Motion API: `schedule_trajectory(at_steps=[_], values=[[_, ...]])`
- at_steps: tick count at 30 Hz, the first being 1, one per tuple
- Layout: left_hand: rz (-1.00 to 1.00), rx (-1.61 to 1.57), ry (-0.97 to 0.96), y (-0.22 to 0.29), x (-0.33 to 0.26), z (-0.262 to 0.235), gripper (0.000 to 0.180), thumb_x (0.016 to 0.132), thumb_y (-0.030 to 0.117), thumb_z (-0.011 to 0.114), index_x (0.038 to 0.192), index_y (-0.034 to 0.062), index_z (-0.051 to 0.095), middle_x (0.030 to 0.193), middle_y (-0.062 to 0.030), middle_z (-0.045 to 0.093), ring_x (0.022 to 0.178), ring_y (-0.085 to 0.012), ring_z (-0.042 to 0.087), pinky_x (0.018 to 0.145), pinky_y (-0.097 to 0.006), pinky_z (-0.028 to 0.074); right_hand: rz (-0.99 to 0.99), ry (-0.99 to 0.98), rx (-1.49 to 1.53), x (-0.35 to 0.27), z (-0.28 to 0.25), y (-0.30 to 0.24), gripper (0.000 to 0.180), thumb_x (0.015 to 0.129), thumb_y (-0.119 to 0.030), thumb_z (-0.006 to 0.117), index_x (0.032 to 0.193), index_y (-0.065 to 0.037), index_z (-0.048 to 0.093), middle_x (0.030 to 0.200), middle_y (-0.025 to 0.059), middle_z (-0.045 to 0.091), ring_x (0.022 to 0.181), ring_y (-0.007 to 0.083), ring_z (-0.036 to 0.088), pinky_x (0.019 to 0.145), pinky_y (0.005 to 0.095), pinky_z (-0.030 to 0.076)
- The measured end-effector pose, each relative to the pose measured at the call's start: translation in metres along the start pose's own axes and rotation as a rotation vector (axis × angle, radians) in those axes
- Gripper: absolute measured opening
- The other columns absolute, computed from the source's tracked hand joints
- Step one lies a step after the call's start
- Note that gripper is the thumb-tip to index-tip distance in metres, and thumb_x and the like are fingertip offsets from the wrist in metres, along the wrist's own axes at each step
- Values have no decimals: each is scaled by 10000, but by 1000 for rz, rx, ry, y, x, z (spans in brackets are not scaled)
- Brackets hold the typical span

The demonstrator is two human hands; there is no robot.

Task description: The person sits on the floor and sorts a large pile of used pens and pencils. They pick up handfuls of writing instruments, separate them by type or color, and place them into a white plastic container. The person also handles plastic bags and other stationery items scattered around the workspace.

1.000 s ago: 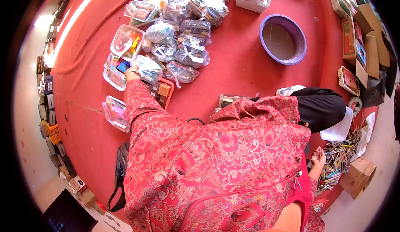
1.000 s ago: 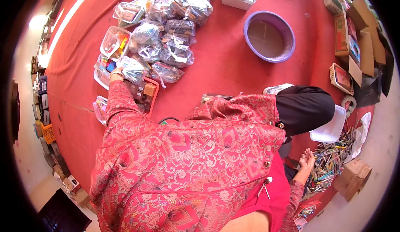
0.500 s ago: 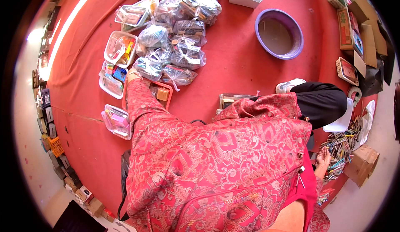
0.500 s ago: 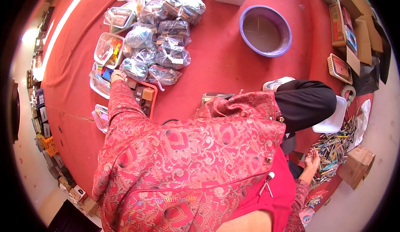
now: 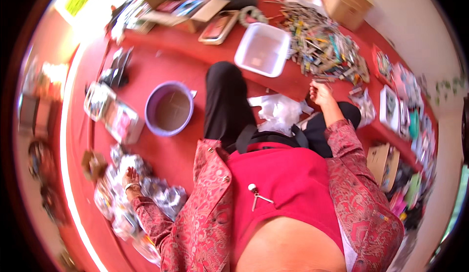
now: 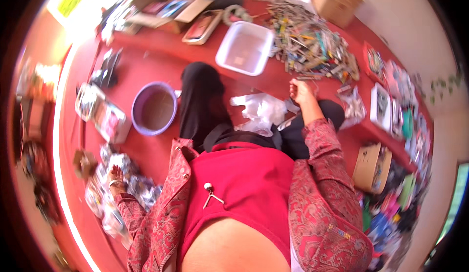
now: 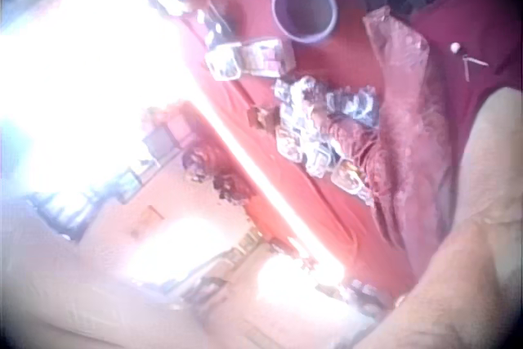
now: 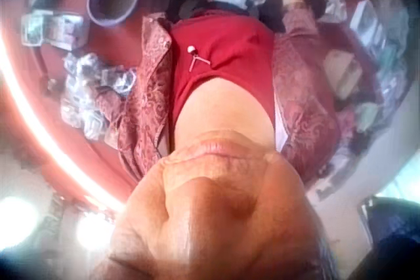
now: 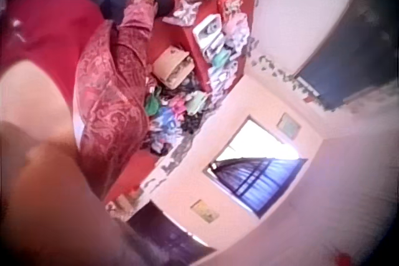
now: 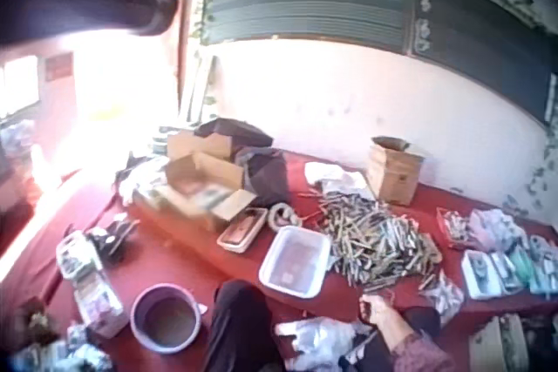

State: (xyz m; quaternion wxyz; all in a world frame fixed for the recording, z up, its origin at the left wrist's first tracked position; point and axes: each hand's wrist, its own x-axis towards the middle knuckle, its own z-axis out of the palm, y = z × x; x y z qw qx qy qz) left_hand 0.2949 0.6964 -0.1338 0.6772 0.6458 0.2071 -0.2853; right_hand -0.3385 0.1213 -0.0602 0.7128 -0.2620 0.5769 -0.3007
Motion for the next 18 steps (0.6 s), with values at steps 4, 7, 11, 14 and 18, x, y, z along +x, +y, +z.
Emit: schedule_trajectory(at_steps=[4,7,11,14,18], values=[[325,125,-562,95,-64,185,280,832,253,482,1021,55,542,953,-84,589,841,-206,578,745,-327,465,-15,-7,198,-11,-2,12,250,803,-315,538,628,-155,460,480,-37,398,355,91,344,333,242,275],[449,224,-967,96,-161,326,294,848,245,472,1026,20,535,917,-114,586,842,-208,580,742,-296,466,-47,-54,290,-25,-15,17,333,815,-391,492,581,-186,373,428,-64,231,334,76,214,342,232,172],[479,425,-1169,62,-277,461,372,874,309,412,1048,-2,521,905,-126,590,840,-204,572,712,-286,461,-92,-286,513,-17,0,18,228,854,-304,449,757,-103,495,641,14,485,539,142,474,476,269,381],[67,453,-1321,-8,-304,537,453,877,369,381,1091,-15,489,954,-132,584,839,-221,571,732,-300,448,-361,-472,472,-48,21,4,488,873,-380,382,1170,6,416,1188,135,463,1112,245,432,916,386,348],[356,537,-1449,-104,-350,586,497,890,370,328,1256,33,330,1129,-131,497,1035,-226,477,881,-332,361,-311,-634,643,-55,9,-16,656,847,-516,285,1269,-14,296,1320,145,299,1237,250,243,992,431,190]])
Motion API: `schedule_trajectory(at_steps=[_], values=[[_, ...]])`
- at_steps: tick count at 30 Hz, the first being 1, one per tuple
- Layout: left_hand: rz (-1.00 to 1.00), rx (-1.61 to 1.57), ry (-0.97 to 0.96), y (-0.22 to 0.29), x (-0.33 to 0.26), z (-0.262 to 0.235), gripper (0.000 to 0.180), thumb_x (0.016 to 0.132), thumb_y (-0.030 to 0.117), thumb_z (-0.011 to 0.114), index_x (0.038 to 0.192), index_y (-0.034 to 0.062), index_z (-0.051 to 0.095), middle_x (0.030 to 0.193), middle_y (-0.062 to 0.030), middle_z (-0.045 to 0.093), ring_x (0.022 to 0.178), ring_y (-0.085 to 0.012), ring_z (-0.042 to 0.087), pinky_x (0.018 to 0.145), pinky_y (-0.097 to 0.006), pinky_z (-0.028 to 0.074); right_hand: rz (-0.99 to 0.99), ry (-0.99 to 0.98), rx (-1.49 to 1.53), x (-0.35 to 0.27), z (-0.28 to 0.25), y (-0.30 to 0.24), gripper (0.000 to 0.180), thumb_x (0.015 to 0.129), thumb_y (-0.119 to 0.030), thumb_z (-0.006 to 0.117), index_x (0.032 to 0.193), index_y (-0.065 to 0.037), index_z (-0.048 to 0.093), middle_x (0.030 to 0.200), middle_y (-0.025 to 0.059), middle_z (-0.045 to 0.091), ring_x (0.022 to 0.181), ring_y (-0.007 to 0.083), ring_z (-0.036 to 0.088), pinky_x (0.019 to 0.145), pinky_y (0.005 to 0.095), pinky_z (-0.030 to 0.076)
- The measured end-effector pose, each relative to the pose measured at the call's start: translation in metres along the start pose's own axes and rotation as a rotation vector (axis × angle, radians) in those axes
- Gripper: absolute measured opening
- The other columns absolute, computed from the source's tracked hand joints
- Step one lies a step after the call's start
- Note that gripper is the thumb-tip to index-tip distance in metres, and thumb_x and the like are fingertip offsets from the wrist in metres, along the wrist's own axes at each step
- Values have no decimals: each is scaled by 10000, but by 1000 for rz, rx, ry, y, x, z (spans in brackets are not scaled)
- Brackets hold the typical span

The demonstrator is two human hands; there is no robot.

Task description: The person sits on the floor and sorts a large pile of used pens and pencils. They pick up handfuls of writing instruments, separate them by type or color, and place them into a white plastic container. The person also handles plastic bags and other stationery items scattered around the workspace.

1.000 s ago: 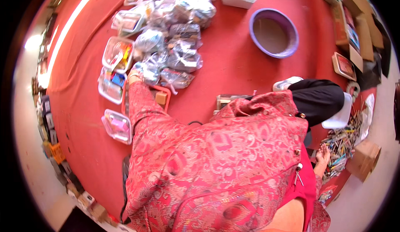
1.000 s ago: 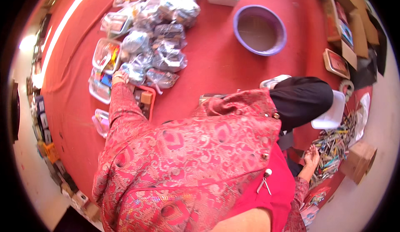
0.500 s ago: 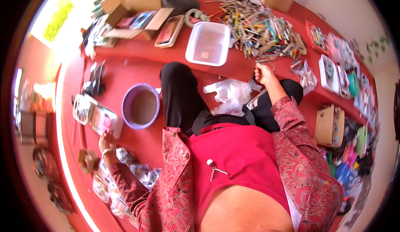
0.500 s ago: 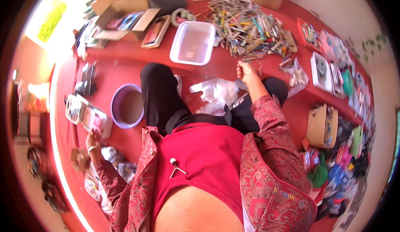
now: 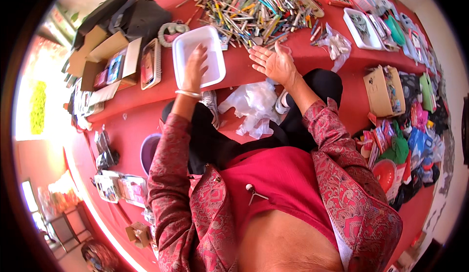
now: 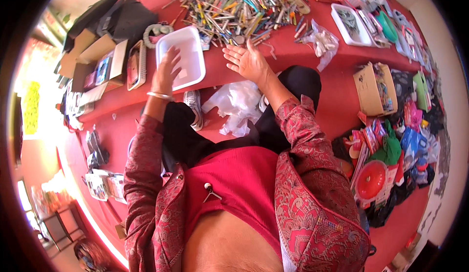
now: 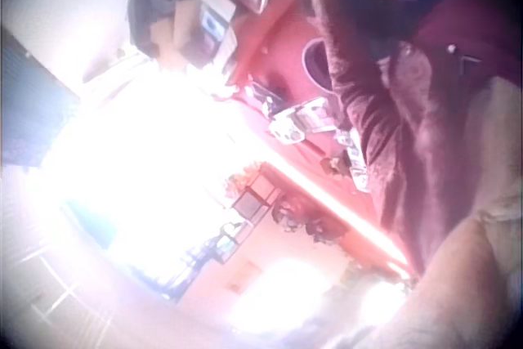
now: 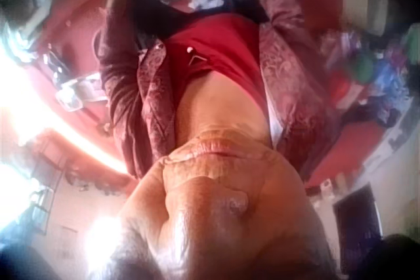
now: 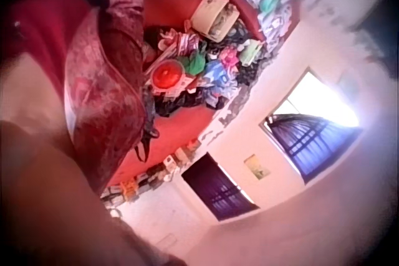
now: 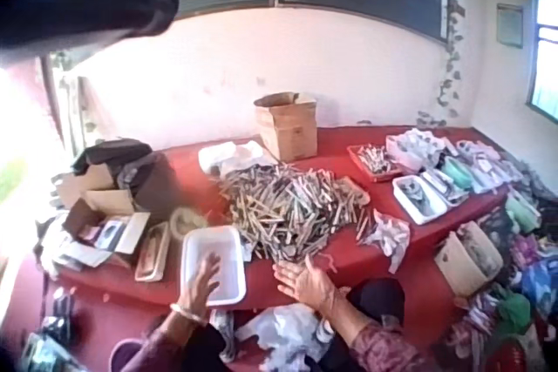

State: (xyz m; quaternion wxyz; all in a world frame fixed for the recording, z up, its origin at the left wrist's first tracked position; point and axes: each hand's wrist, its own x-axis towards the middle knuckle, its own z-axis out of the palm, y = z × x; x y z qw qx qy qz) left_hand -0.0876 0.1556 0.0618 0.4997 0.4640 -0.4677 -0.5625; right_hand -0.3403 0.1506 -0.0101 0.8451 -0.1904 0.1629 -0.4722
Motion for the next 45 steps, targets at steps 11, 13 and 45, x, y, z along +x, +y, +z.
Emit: schedule_trajectory(at_steps=[11,13,45], values=[[487,1332,-484,-59,74,101,671,720,519,530,1261,172,337,1191,-107,470,1112,-267,437,920,-569,217,-71,-54,55,-8,5,-20,779,775,-626,332,1288,-45,263,1253,166,367,1131,295,381,939,401,304],[76,1643,-557,-48,96,98,528,791,447,462,1220,148,396,1011,-106,590,1004,-287,523,898,-586,243,-72,227,-315,-11,-8,-26,669,783,-542,427,1210,-31,365,1154,144,458,1038,221,461,836,316,383],[105,1625,-862,-34,84,44,297,798,280,478,1000,66,513,915,-155,588,865,-320,559,739,-411,442,726,380,-1770,12,-207,132,214,584,-93,653,794,-54,633,782,136,619,723,233,592,610,333,468]])
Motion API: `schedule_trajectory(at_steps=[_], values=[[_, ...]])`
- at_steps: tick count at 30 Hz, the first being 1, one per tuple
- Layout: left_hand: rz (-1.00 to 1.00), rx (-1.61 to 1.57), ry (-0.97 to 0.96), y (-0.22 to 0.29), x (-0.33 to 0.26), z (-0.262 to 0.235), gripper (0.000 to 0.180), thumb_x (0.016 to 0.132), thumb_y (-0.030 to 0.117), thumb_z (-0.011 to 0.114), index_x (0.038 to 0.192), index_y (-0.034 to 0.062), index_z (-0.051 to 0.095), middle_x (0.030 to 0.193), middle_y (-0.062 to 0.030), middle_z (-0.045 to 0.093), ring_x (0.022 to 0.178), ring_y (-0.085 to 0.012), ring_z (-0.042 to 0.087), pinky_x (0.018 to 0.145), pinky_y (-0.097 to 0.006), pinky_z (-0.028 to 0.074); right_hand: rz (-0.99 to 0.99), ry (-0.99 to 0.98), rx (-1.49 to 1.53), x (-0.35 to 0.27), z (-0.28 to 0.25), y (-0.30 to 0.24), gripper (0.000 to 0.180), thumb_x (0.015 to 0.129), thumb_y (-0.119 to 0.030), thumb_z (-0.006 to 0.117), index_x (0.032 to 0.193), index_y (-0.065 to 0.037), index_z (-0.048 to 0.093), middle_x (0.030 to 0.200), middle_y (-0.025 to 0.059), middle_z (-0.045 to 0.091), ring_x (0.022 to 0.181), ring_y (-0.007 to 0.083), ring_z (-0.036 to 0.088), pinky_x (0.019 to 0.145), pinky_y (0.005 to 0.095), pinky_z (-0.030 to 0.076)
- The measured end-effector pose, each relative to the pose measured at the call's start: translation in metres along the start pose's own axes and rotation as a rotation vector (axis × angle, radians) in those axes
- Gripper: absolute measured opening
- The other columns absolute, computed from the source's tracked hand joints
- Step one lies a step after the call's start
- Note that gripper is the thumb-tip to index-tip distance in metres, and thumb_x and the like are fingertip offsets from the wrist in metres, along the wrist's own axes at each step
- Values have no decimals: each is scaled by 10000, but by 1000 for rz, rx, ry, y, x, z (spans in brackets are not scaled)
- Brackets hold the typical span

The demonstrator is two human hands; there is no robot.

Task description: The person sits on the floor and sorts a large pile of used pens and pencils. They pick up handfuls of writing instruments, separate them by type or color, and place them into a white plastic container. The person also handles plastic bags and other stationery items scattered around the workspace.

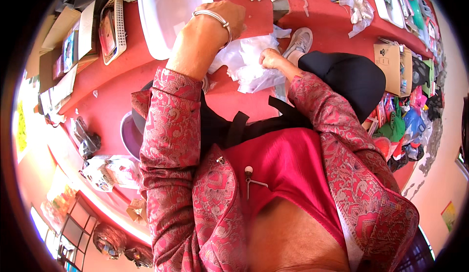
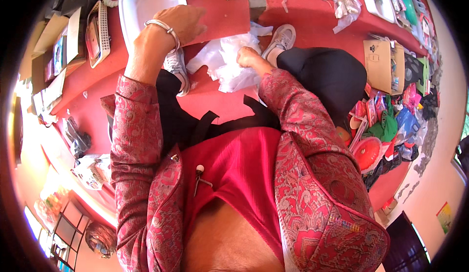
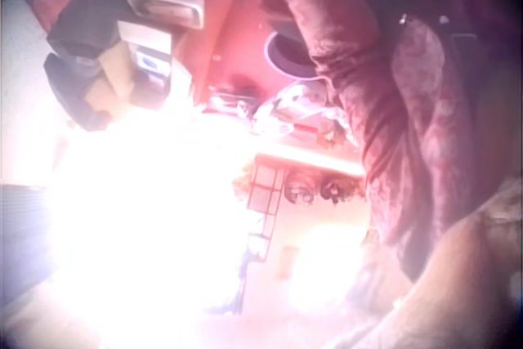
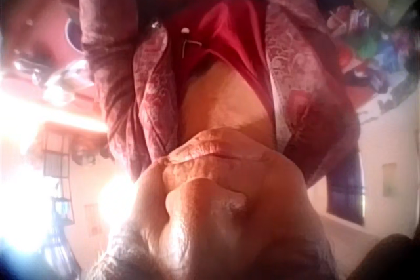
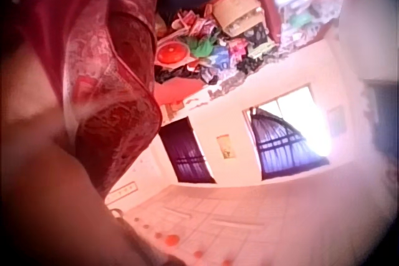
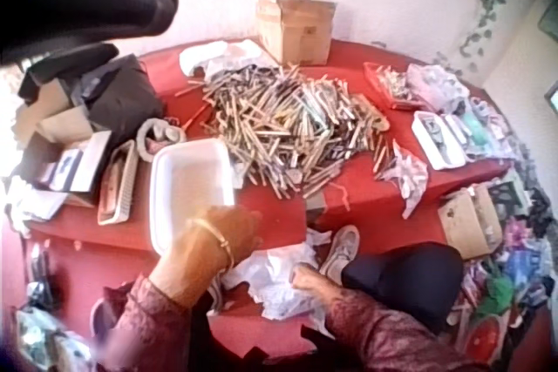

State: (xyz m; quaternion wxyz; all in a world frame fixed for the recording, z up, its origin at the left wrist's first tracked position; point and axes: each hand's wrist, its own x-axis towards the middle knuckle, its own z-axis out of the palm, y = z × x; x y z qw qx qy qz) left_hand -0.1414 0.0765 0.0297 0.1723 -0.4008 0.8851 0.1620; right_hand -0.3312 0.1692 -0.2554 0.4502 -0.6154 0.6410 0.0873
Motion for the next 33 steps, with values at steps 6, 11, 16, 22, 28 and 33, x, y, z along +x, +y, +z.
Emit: schedule_trajectory(at_steps=[6,11,16,22,28,33], values=[[-15,23,-35,-9,-11,-8,278,804,279,468,981,69,517,906,-160,589,849,-339,557,731,-425,438,-203,-228,-123,-19,-39,-48,177,603,-96,645,764,-27,621,679,76,600,615,182,536,549,338,427],[-77,-27,53,-7,-17,-14,361,802,246,467,1139,119,433,950,-164,576,877,-343,547,744,-427,430,-488,-136,307,-91,-146,-116,206,705,-174,594,840,-20,612,711,31,593,684,112,526,654,269,418],[-232,-271,495,-27,-19,-9,559,832,333,428,1304,136,204,983,-232,544,893,-386,525,744,-455,408,-522,-89,1173,-137,-231,-120,142,798,-89,546,913,-11,572,798,52,603,721,113,576,661,231,471],[120,-1289,411,-8,-8,-24,954,745,532,533,1314,-26,10,1297,-294,223,1214,-329,268,958,-327,282,-750,85,1509,-158,-262,-117,280,839,-175,496,1050,9,518,916,71,600,786,146,591,720,262,482],[97,-2220,113,10,22,-16,739,713,363,653,1268,82,255,1173,-165,431,1047,-340,445,820,-489,396,-844,-44,1837,-195,-262,-157,374,834,-246,502,1103,13,479,1002,108,579,858,183,583,786,304,462],[117,-2352,727,14,50,-28,288,689,115,682,921,13,546,817,-64,591,688,-174,571,611,-262,472,-741,488,1524,-166,-278,-123,106,743,-15,583,849,-30,581,793,37,606,701,104,569,658,219,459]])
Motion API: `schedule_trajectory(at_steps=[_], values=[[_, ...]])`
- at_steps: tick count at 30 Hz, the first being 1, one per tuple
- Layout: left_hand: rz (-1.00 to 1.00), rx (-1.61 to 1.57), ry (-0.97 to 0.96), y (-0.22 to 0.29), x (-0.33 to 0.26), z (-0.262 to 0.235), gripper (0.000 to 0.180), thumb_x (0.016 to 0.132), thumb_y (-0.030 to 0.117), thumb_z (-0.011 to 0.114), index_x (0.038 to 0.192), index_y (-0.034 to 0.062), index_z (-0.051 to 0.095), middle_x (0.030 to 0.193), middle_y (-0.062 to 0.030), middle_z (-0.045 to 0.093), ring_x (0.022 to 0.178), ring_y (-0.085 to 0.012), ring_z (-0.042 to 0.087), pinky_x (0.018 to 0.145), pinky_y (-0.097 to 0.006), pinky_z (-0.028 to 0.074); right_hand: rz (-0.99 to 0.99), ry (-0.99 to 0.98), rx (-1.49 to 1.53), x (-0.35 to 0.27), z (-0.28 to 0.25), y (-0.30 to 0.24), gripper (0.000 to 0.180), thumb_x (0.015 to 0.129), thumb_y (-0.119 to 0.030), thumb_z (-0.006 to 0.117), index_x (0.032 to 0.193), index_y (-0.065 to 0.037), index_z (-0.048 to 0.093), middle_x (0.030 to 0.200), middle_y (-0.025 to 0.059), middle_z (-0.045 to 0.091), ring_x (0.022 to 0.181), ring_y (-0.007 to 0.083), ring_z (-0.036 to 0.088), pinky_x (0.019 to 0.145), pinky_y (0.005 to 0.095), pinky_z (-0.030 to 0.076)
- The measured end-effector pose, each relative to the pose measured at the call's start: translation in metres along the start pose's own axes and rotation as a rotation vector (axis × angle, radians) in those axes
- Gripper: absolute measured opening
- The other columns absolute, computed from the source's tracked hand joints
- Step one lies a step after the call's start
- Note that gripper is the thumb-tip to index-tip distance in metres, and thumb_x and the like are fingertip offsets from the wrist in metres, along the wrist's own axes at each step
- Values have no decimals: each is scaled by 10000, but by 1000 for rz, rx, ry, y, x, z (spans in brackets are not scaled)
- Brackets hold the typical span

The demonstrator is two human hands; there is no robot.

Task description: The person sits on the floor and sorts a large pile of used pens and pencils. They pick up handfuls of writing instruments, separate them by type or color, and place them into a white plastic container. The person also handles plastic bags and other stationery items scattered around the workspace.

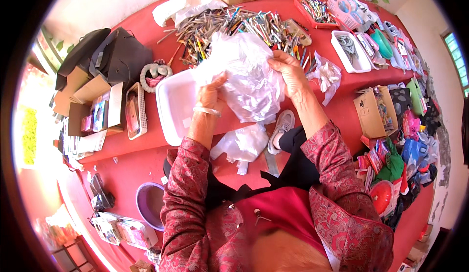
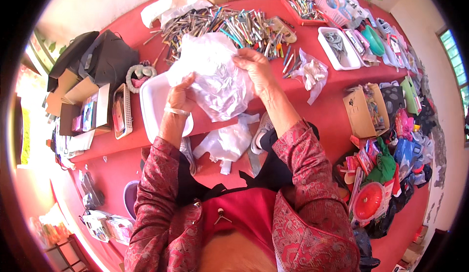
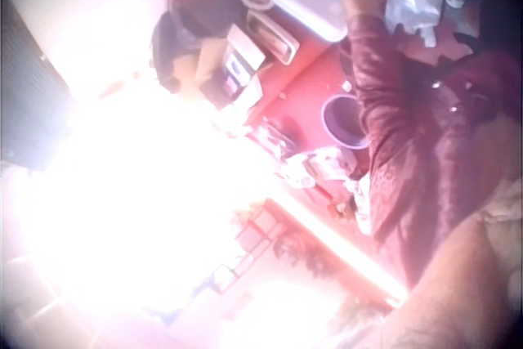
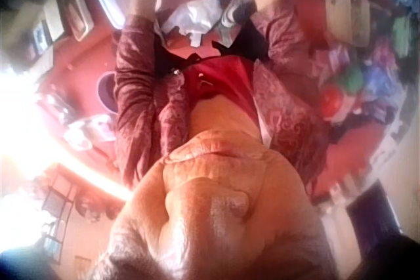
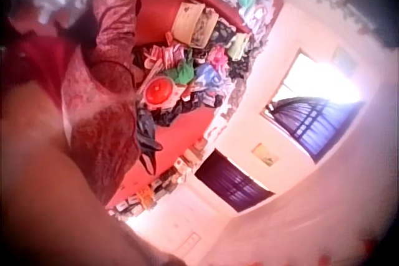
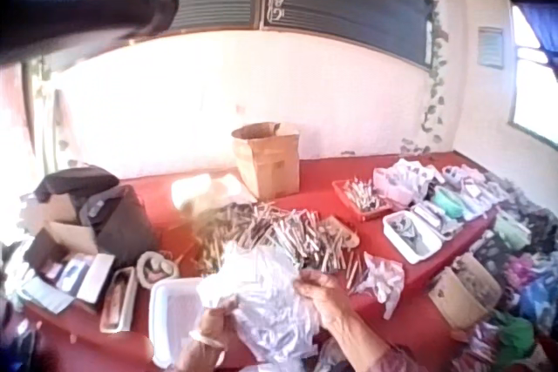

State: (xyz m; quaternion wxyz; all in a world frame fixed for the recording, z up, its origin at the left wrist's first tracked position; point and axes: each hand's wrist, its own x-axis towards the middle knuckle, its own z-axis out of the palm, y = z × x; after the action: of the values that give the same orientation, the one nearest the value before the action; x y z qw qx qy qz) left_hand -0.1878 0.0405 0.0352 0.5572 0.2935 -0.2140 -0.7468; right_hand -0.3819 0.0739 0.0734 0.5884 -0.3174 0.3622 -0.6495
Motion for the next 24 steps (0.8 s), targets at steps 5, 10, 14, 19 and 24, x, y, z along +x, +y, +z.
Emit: schedule_trajectory(at_steps=[5,10,14,19,24], values=[[247,440,64,16,1,-1,157,722,28,592,879,20,587,741,-28,594,572,-94,510,497,-194,357,-299,108,-459,-1,-17,-14,124,685,27,585,787,-42,574,696,-5,562,617,63,515,584,184,416],[769,900,-63,34,-9,1,204,761,39,532,960,20,571,754,-93,598,595,-174,544,533,-260,408,-140,354,-390,-2,-22,-22,58,720,-99,580,743,-48,566,662,8,561,509,60,473,432,182,365],[906,1841,-51,16,-31,-4,226,632,10,537,850,63,565,808,-163,573,686,-275,569,584,-360,460,496,-44,-121,-7,4,0,466,779,-487,511,875,-32,552,727,106,593,550,145,549,457,229,427],[1141,1841,-565,9,-54,12,529,679,38,475,1188,182,458,1118,-17,526,687,-180,585,574,-289,486,507,-195,95,-3,36,17,681,729,-684,369,981,-65,500,855,107,585,665,179,569,527,311,458],[1140,1939,-515,15,-53,-4,521,671,28,486,1175,160,466,1125,-33,525,658,-165,592,543,-271,485,417,-274,-106,-6,32,18,484,786,-507,467,933,-52,538,786,56,589,631,137,565,474,279,442]])
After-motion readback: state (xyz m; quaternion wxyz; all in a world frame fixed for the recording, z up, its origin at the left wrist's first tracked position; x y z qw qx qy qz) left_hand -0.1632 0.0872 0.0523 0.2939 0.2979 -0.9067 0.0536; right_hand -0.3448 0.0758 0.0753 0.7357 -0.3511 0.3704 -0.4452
